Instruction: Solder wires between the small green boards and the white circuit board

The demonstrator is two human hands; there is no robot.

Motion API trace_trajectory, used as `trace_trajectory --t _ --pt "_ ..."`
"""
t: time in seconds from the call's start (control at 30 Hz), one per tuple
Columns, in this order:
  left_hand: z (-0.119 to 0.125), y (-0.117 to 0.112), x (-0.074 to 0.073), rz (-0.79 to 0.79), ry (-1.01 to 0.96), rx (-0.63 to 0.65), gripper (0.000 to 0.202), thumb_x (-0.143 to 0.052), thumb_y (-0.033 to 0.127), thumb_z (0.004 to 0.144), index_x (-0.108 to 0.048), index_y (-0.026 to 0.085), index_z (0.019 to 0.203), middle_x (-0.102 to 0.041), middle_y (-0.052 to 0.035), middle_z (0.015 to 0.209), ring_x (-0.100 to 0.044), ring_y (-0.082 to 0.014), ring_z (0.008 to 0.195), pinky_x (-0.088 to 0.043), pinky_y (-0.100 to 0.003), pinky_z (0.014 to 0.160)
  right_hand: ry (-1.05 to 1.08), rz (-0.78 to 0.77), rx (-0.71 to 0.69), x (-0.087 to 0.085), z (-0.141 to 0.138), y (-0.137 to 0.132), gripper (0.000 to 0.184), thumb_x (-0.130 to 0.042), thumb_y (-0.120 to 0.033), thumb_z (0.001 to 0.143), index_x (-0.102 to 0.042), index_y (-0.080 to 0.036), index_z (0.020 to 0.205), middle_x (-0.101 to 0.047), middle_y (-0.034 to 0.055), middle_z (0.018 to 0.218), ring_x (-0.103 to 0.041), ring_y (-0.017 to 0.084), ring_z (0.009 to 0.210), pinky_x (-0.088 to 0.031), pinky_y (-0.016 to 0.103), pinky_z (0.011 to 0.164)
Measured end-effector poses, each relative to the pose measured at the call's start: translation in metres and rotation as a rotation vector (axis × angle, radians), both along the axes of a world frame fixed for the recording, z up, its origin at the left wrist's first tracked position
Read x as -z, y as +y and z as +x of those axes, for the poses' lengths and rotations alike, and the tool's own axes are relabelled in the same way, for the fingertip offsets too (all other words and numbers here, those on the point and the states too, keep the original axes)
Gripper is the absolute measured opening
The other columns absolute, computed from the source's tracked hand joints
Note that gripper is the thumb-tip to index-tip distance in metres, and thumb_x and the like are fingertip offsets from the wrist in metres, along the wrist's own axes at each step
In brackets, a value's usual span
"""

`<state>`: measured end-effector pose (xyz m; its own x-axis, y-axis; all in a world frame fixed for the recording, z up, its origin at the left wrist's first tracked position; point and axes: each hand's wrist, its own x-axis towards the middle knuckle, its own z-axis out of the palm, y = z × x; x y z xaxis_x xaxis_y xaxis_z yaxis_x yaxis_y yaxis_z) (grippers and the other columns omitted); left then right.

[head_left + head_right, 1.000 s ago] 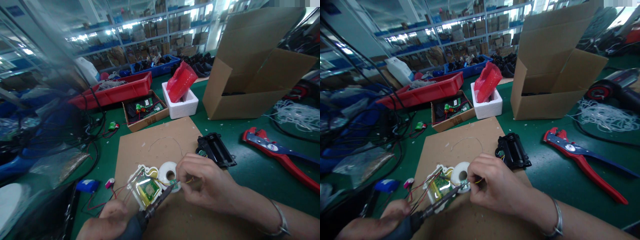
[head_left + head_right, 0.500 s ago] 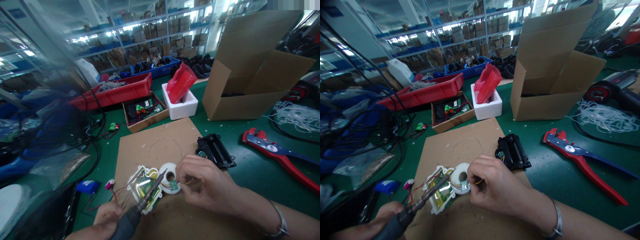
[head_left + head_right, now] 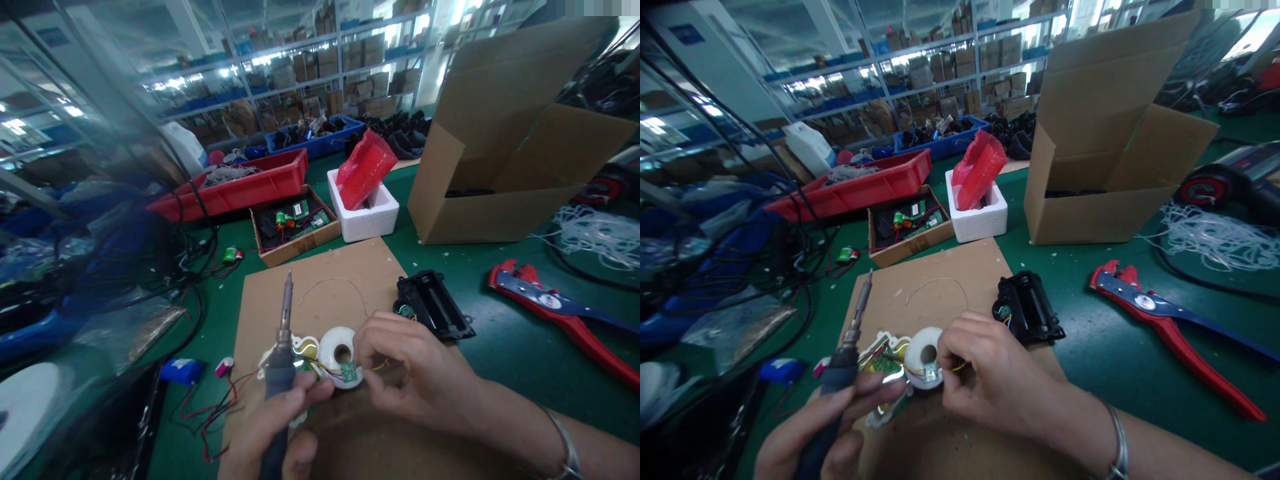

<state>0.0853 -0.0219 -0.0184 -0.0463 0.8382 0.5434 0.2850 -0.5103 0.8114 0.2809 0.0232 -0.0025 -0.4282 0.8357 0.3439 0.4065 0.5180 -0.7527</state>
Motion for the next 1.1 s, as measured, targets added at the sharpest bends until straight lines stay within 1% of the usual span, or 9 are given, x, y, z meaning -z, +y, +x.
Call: trace_trajectory --t 0.07,0.17,0.33,0.43,0.53,0.67,0.9,1.0,1.1 --pt "0.004 0.000 0.002 0.002 0.023 0.029 0.021 -0.050 0.027 0.092 -0.058 0.025 0.111 -0.070 -0.0019 0.106 -0.072 -0.0166 0.082 -0.060 -0.029 0.076 0.001 0.012 0.000 0.000 0.000 -0.001 0.013 -0.052 -0.002 0.069 -0.052 -0.016 0.071 -0.058 0.0023 0.072 -0.051 0.013 0.069 -0.039 0.026 0.061" --pt "0.005 -0.001 0.008 -0.039 0.109 0.067 0.023 -0.047 0.027 0.093 -0.057 0.028 0.114 -0.071 -0.0025 0.105 -0.072 -0.0179 0.085 -0.061 -0.029 0.075 0.005 0.019 0.002 0.000 0.000 -0.003 0.014 -0.052 -0.002 0.069 -0.053 -0.016 0.071 -0.058 0.0022 0.072 -0.051 0.013 0.069 -0.038 0.026 0.061" --pt "0.005 -0.001 0.015 -0.010 0.218 0.074 0.027 -0.052 0.026 0.090 -0.058 0.028 0.116 -0.070 -0.0052 0.108 -0.070 -0.0213 0.093 -0.060 -0.034 0.079 0.008 0.004 -0.004 -0.002 0.003 -0.004 0.014 -0.051 -0.001 0.070 -0.053 -0.016 0.071 -0.059 0.0019 0.073 -0.052 0.014 0.070 -0.040 0.026 0.062" --pt "0.003 0.000 0.016 0.026 0.305 0.040 0.028 -0.054 0.026 0.088 -0.058 0.026 0.116 -0.071 -0.0061 0.106 -0.069 -0.0224 0.095 -0.059 -0.035 0.080 -0.003 -0.092 -0.018 -0.010 0.010 -0.003 0.013 -0.055 -0.004 0.072 -0.058 -0.016 0.078 -0.061 0.0023 0.079 -0.055 0.014 0.076 -0.044 0.026 0.067" --pt "0.001 0.001 0.016 0.039 0.350 0.018 0.026 -0.056 0.027 0.086 -0.061 0.027 0.112 -0.072 -0.0052 0.102 -0.069 -0.0245 0.095 -0.060 -0.036 0.079 0.005 -0.202 -0.006 -0.021 0.018 -0.003 0.019 -0.058 -0.006 0.072 -0.059 -0.017 0.087 -0.064 0.0026 0.089 -0.059 0.014 0.081 -0.047 0.026 0.074" --pt "0.000 0.002 0.019 0.056 0.371 0.008 0.027 -0.055 0.027 0.086 -0.060 0.028 0.113 -0.073 -0.0055 0.100 -0.070 -0.0254 0.093 -0.061 -0.036 0.076 -0.037 -0.241 -0.006 -0.030 0.027 -0.003 0.023 -0.060 -0.003 0.069 -0.060 -0.018 0.086 -0.066 0.0018 0.093 -0.061 0.015 0.084 -0.048 0.026 0.077" --pt "0.001 0.001 0.027 0.041 0.361 0.028 0.028 -0.049 0.025 0.088 -0.058 0.028 0.115 -0.073 -0.0056 0.100 -0.070 -0.0252 0.094 -0.061 -0.036 0.076 -0.059 -0.189 -0.049 -0.026 0.033 0.000 0.013 -0.060 -0.005 0.079 -0.063 -0.018 0.078 -0.067 0.0018 0.094 -0.063 0.013 0.087 -0.048 0.024 0.078" --pt "0.001 0.001 0.026 0.048 0.378 0.027 0.029 -0.049 0.023 0.088 -0.057 0.027 0.116 -0.072 -0.0059 0.101 -0.069 -0.0240 0.095 -0.060 -0.035 0.077 -0.043 -0.174 -0.038 -0.026 0.032 0.000 0.012 -0.061 -0.006 0.080 -0.064 -0.018 0.080 -0.067 0.0015 0.096 -0.061 0.013 0.091 -0.046 0.025 0.081" --pt "0.001 0.001 0.022 0.068 0.404 0.021 0.031 -0.052 0.020 0.087 -0.057 0.027 0.117 -0.071 -0.0052 0.103 -0.068 -0.0224 0.095 -0.059 -0.034 0.080 -0.032 -0.193 -0.039 -0.026 0.029 -0.001 0.012 -0.060 -0.006 0.080 -0.062 -0.018 0.080 -0.066 0.0017 0.094 -0.061 0.013 0.088 -0.046 0.025 0.080"
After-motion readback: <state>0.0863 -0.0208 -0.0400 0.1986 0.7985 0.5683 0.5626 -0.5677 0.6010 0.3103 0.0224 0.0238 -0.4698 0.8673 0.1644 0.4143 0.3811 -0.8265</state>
